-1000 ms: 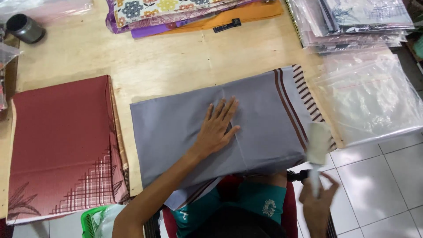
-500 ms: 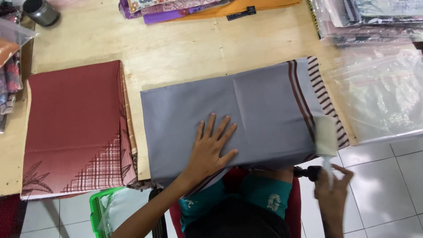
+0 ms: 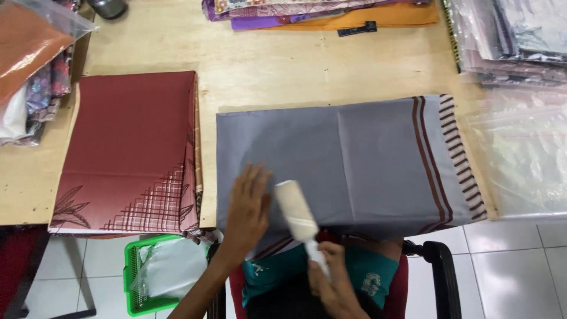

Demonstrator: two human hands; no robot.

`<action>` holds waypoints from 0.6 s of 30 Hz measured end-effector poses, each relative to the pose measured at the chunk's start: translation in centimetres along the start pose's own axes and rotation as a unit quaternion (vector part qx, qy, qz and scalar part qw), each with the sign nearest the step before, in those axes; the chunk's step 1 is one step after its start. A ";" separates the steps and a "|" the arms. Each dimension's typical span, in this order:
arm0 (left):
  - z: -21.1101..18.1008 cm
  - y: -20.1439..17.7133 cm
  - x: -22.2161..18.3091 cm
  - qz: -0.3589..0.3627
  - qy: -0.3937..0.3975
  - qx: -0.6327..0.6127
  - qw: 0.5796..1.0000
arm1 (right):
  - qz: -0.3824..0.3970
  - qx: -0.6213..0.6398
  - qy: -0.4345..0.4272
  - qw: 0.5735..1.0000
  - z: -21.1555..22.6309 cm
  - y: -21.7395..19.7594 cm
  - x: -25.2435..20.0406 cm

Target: Using a lint roller to clean a piece of folded cloth on a table.

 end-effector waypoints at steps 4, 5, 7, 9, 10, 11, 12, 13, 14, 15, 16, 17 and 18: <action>3.7 -0.2 -1.0 -0.048 -0.072 -0.094 0.992 | 0.156 0.087 0.141 0.974 1.6 7.4 0.6; 4.5 -0.2 -1.0 -0.076 -0.082 -0.150 0.982 | 0.174 0.094 0.206 0.958 2.1 9.0 0.6; 5.1 0.3 -1.5 -0.070 -0.078 -0.136 0.985 | 0.150 0.103 0.208 0.961 1.5 9.4 0.8; 5.1 0.3 -1.4 -0.064 -0.075 -0.123 0.987 | 0.126 0.111 0.211 0.963 0.4 8.7 0.9; 4.8 0.2 -1.2 -0.049 -0.077 -0.099 0.991 | 0.097 0.115 0.172 0.974 -0.1 7.6 1.2; 4.5 0.1 -1.0 -0.035 -0.079 -0.075 0.993 | 0.067 0.118 0.132 0.982 -0.6 6.5 1.3; 4.4 0.2 -0.8 -0.035 -0.079 -0.075 0.993 | 0.067 0.118 0.132 0.982 -0.8 5.1 1.6; 4.1 0.0 -0.7 -0.058 -0.075 -0.039 0.995 | -0.003 0.109 0.091 0.990 -0.6 2.8 2.1; 3.8 -0.2 -0.7 -0.081 -0.071 -0.004 0.994 | -0.073 0.098 0.050 0.991 -0.3 0.4 2.3; 3.8 -0.1 -0.7 -0.080 -0.071 -0.005 0.994 | -0.075 0.097 0.051 0.991 0.3 -1.3 2.3; 3.9 0.0 -0.7 -0.074 -0.081 -0.007 0.994 | -0.129 0.068 0.005 0.989 1.4 -3.7 2.3; 4.0 0.1 -0.6 -0.068 -0.090 -0.010 0.994 | -0.183 0.038 -0.040 0.982 2.6 -6.1 2.2; 3.9 0.1 -0.6 -0.066 -0.089 -0.011 0.994 | -0.186 0.038 -0.039 0.981 3.7 -7.7 1.8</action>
Point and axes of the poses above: each hand's wrist, its own x-axis towards the middle knuckle, its own y-axis out of the palm, z = x × y, the point moved 6 cm from there along x, towards the middle knuckle, and after that the axes turned 6 degrees about x, right-handed, at the moved point
